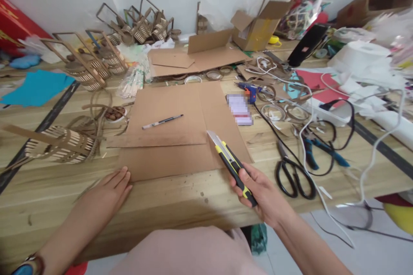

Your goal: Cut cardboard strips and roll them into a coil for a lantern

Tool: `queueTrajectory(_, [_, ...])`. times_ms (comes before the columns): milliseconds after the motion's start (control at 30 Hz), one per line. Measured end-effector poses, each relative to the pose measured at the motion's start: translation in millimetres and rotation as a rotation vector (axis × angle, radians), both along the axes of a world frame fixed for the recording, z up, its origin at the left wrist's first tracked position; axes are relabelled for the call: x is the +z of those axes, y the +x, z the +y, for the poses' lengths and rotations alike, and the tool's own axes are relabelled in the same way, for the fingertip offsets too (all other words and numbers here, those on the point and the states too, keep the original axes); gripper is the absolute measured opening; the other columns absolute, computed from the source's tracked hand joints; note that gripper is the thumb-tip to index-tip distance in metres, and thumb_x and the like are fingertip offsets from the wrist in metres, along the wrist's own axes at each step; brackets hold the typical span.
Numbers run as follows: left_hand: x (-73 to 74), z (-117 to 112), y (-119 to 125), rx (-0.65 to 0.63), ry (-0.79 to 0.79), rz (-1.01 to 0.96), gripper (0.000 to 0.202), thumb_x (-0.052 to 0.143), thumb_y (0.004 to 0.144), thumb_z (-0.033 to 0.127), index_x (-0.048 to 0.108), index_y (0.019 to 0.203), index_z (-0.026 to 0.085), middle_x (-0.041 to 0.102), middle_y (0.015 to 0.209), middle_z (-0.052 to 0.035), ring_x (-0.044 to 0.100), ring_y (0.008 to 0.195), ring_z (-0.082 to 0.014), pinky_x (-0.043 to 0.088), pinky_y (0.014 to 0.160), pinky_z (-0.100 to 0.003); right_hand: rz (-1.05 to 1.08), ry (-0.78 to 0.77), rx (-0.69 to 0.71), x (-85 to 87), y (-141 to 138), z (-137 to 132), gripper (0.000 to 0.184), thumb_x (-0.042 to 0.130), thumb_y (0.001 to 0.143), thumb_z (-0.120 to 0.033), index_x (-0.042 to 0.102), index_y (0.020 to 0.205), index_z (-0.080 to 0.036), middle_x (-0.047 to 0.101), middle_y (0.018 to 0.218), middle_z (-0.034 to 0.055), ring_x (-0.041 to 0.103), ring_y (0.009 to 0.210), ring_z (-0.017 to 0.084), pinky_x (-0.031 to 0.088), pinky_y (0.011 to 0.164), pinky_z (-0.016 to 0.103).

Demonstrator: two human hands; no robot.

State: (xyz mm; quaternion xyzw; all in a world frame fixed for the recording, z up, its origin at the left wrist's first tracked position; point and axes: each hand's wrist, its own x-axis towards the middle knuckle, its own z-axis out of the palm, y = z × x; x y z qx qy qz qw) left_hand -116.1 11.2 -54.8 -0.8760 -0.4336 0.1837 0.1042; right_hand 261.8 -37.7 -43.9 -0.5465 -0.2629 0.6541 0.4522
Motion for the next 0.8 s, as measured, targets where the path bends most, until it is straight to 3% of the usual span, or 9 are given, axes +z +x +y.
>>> queueTrajectory(200, [7.4,6.0,4.2,-0.003,-0.101,0.073,0.045,0.036,0.093,0.005,0.069,0.122,0.002,0.065,0.13,-0.0221,0.063,0.124,-0.0305,0.051,0.105,-0.043,-0.115,-0.071,-0.124,2.6,33.9,-21.7,0.056,0.08,0.063,-0.069,0.054,0.07,-0.019,0.051,0.059,-0.0034,0.028,0.04,0.002,0.022,0.031,0.013])
queueTrajectory(333, [29.4,11.3,17.4,0.066,-0.131,0.087,0.038,0.042,0.096,0.011,0.07,0.12,0.001,0.066,0.128,-0.0246,0.064,0.121,-0.0327,0.054,0.098,-0.042,-0.147,-0.109,-0.257,4.1,61.6,-37.1,0.056,0.082,0.059,-0.068,0.056,0.068,-0.02,0.049,0.057,-0.0037,0.028,0.04,0.002,0.025,0.031,0.014])
queueTrajectory(400, [45.0,15.5,28.5,0.11,-0.147,0.072,0.034,0.043,0.097,0.012,0.074,0.111,0.005,0.071,0.119,-0.0228,0.069,0.111,-0.0334,0.058,0.088,-0.042,-0.145,-0.118,-0.31,2.7,69.0,-42.2,0.054,0.085,0.056,-0.066,0.06,0.072,-0.021,0.05,0.058,-0.0036,0.028,0.041,0.003,0.023,0.03,0.014])
queueTrajectory(500, [64.5,24.5,50.3,0.136,-0.181,0.07,0.035,0.043,0.1,0.015,0.075,0.086,0.014,0.077,0.087,-0.014,0.074,0.082,-0.031,0.058,0.07,-0.041,-0.123,-0.131,-0.332,-2.6,70.9,-45.1,0.051,0.084,0.058,-0.066,0.063,0.071,-0.021,0.051,0.058,-0.0033,0.028,0.041,0.003,0.023,0.03,0.014])
queueTrajectory(600, [70.5,36.0,80.3,-0.037,-0.066,-0.006,0.027,0.051,0.099,0.023,0.072,0.087,0.013,0.074,0.077,-0.0128,0.072,0.077,-0.0304,0.053,0.061,-0.035,-0.107,-0.145,-0.289,-8.5,69.6,-43.6,0.049,0.081,0.062,-0.067,0.067,0.07,-0.021,0.051,0.056,-0.002,0.037,0.043,0.006,0.036,0.034,0.018])
queueTrajectory(700, [64.8,50.0,120.6,-0.388,-0.054,-0.245,0.024,0.048,0.102,0.026,0.07,0.103,0.015,0.075,0.095,-0.0107,0.069,0.087,-0.0255,0.052,0.071,-0.035,-0.135,-0.148,-0.251,-10.6,72.8,-41.3,0.046,0.086,0.06,-0.06,0.073,0.082,-0.021,0.063,0.072,0.003,0.055,0.058,0.013,0.053,0.05,0.025])
queueTrajectory(800, [53.0,66.0,167.6,-0.586,-0.111,-0.415,0.026,0.046,0.103,0.026,0.069,0.1,0.016,0.073,0.106,-0.0098,0.066,0.099,-0.0238,0.052,0.081,-0.035,-0.195,-0.142,-0.218,-9.0,79.8,-40.6,0.047,0.087,0.06,-0.059,0.071,0.08,-0.02,0.064,0.075,0.0034,0.056,0.061,0.013,0.052,0.053,0.024])
